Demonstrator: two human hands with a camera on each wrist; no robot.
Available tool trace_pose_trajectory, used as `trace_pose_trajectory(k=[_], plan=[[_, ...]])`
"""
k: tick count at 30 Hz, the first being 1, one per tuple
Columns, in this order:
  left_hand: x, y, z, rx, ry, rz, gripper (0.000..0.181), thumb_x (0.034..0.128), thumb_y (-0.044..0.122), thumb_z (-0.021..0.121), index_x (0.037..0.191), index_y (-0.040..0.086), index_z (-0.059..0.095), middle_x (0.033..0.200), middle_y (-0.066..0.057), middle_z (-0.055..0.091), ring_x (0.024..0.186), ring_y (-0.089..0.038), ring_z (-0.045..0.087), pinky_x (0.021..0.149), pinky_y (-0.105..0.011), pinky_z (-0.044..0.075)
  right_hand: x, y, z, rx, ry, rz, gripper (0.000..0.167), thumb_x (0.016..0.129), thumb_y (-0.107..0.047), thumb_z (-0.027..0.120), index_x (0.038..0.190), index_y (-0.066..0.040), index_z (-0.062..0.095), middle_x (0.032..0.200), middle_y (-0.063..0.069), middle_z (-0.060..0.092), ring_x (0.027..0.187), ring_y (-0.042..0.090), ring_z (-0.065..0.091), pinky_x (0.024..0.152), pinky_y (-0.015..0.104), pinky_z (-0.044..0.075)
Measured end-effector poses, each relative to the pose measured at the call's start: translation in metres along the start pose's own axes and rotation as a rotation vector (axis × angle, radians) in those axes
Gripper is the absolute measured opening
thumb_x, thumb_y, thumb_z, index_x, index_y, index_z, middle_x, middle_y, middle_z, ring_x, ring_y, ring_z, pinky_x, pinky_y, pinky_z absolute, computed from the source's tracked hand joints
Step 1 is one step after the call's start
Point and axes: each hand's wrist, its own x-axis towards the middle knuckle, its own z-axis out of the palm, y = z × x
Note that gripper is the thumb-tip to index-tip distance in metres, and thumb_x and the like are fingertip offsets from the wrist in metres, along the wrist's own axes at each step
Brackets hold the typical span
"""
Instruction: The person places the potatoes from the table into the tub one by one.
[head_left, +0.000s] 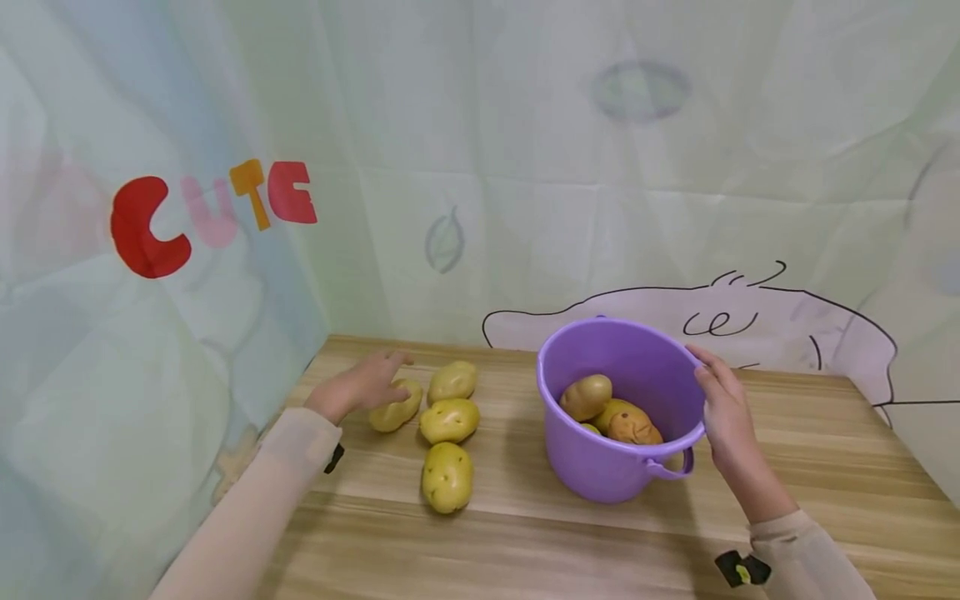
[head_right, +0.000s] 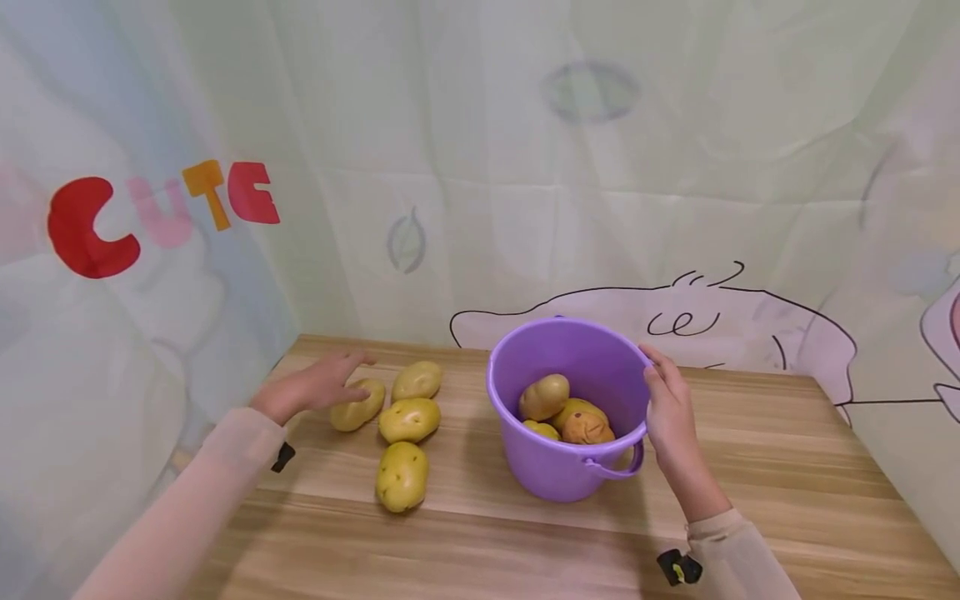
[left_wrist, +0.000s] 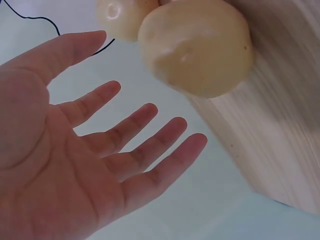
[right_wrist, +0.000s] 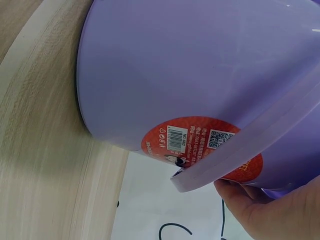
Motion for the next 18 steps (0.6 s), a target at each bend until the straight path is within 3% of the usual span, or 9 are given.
trace_pose_trajectory(k=[10,18], plan=[[0.002,-0.005,0.013,-0.053,-0.04,-0.053,0.059,0.1004,0.023,0.061,0.149,-0.001,0.036,0.148,-0.036,0.032,0.136,-0.051,0.034,0.107,-0.063,0.033,0.0,0.0,0.0,0.005,0.002,0.005,0.049,0.11,-0.02,0.024,0.153,-0.001,0.034,0.149,0.02,0.039,0.123,0.024,0.042,0.1,0.033,0.034],[0.006,-0.01,0.023,-0.015,-0.039,-0.047,0.058,0.1007,0.02,0.059,0.149,-0.002,0.037,0.145,-0.039,0.033,0.133,-0.052,0.037,0.105,-0.063,0.034,0.001,0.002,-0.001,0.002,0.002,0.017,0.049,0.11,-0.021,0.024,0.154,-0.002,0.034,0.151,0.019,0.038,0.125,0.027,0.041,0.101,0.035,0.034]])
